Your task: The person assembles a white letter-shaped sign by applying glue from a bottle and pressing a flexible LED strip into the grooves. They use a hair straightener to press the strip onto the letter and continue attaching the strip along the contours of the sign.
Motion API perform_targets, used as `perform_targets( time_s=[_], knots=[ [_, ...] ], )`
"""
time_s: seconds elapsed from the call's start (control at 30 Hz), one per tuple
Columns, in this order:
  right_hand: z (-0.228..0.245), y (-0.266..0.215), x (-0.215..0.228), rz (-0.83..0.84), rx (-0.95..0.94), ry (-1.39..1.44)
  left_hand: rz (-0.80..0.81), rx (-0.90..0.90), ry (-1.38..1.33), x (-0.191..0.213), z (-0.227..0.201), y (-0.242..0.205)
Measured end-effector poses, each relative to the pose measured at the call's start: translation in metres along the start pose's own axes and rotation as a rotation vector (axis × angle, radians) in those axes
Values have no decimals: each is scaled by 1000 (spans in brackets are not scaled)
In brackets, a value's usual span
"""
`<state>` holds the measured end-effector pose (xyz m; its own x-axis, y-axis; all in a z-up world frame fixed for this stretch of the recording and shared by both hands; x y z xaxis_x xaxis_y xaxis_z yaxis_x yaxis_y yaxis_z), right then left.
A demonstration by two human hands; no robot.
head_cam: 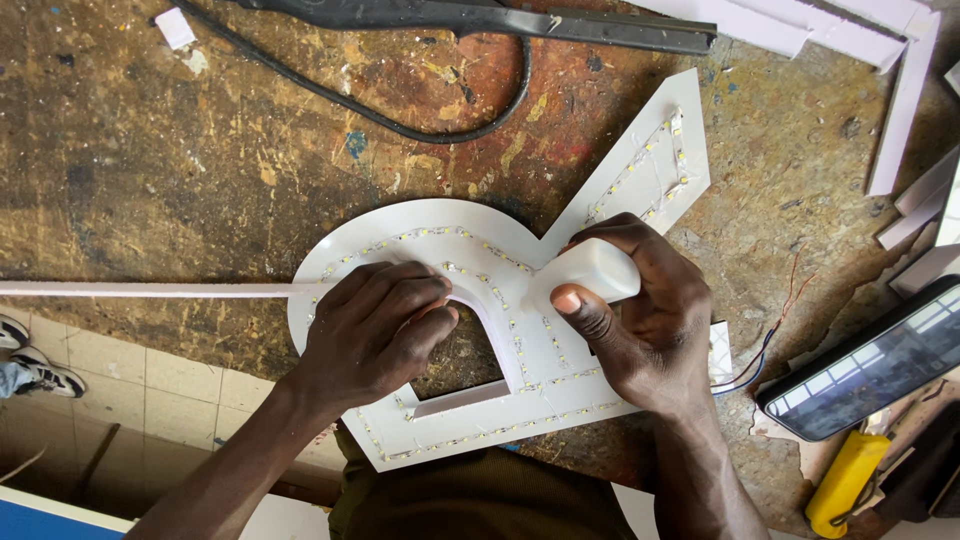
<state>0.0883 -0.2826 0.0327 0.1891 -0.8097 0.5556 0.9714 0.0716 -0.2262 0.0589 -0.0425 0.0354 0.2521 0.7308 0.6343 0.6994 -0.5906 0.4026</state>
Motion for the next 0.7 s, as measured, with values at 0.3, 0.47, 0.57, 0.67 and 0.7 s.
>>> perform_targets(
  time_s=[0.3,0.47,0.57,0.67,0.7],
  knots=[
    [-12,-3,-4,-140,-34,468,9,-7,95,6,-10,12],
    [-23,3,11,-174,6,914,7,-17,104,6,-13,7],
    [-32,6,18,-207,38,933,-33,-52,66,8,-16,5],
    [-26,3,28,-204,73,858,-57,-90,39,7,-20,2],
    [-21,3,31,-197,78,781,-62,-102,28,7,-20,1]
  ],
)
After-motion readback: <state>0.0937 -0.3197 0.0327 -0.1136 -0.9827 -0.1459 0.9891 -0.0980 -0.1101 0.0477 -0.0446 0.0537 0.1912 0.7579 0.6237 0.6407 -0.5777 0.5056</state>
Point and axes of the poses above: each hand's wrist, its own y-axis towards the middle knuckle, its own x-axis out of the back of the hand, z = x × y, the point moved 7 cm from there along y, towards the middle knuckle, and after that the axes turned 14 degrees about -y, right-handed, at the moved point
